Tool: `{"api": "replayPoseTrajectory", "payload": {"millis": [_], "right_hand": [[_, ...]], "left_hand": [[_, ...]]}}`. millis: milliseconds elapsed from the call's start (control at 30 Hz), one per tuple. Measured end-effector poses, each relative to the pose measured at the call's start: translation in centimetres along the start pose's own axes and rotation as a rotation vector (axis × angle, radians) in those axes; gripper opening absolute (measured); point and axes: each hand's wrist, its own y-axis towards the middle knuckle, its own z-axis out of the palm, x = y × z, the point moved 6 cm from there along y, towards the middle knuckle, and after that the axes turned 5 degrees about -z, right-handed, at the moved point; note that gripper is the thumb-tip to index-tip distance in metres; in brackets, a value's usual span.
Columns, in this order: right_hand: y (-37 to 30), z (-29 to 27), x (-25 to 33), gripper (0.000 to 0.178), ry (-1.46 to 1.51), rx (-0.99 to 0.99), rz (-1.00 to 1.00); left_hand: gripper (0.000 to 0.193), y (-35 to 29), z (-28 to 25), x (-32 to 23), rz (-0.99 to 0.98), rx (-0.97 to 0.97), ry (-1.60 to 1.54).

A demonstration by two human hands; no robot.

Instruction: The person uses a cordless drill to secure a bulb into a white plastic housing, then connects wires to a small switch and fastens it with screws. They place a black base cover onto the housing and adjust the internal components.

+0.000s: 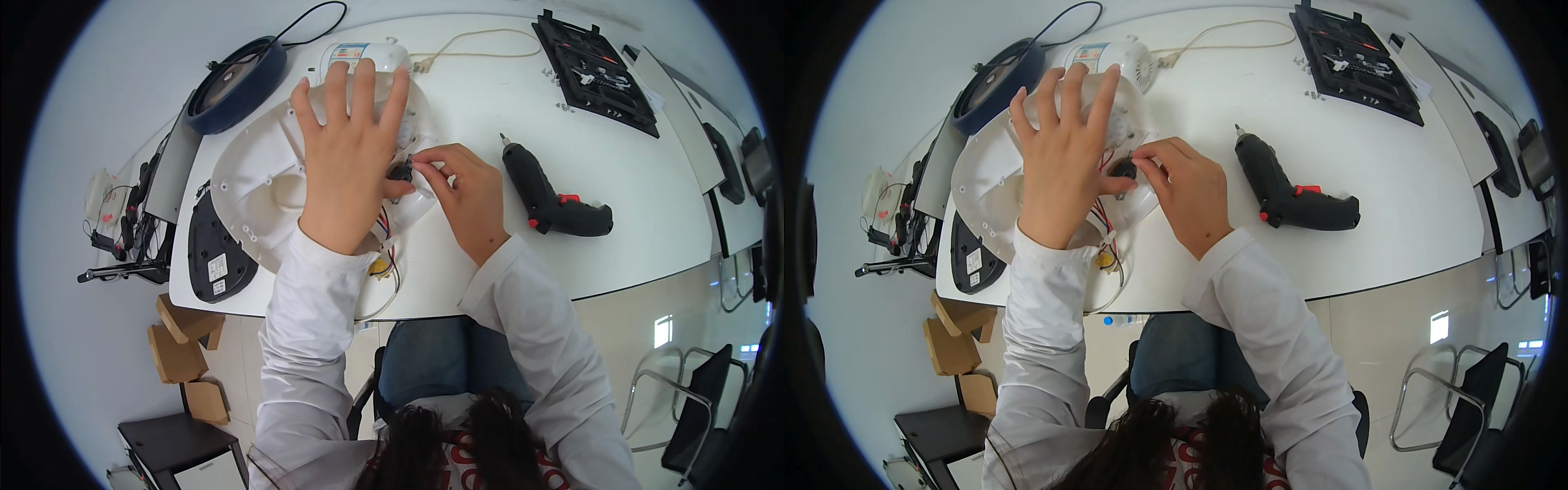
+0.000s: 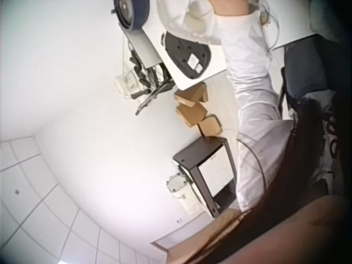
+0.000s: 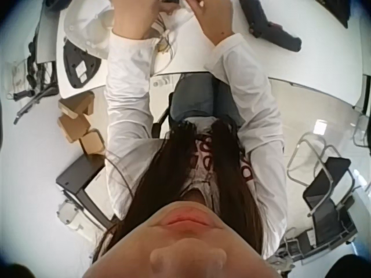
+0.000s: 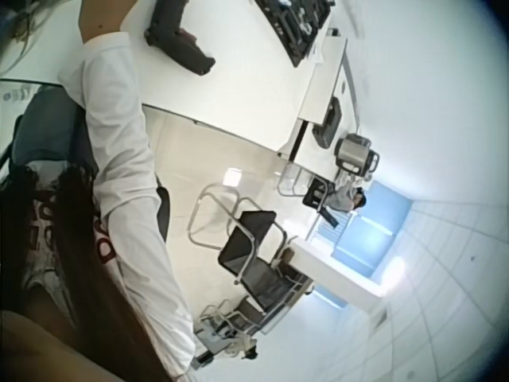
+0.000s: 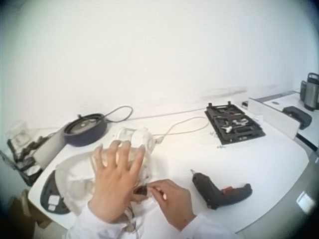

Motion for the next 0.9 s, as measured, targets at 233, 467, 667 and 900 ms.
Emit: {"api": "replayPoseTrajectory", "payload": {"millis": [233,467,667,900], "right_hand": [[-0.1,0.1,0.1,0.007,-0.044,-0.021,-0.018],[0.2,0.1,0.1,0.006,-0.004,-0.041,-0.008],[0.5,0.4,-0.3,0.009,0.091,-0.030,0.047],[0.4,0.6,-0.9,0.010,0.161,0.012,0.181]], "left_hand": [[0.121,0.0,-0.1,0.0,-0.007,0.002,0.013],[0.121,-0.1,0.0,0.1,-0.006,-0.001,0.024],[0.121,0.0,0.0,0.1,-0.006,-0.006,0.027],[0.120,-0.1,0.0,0.1,-0.007,-0.010,0.024]]}}
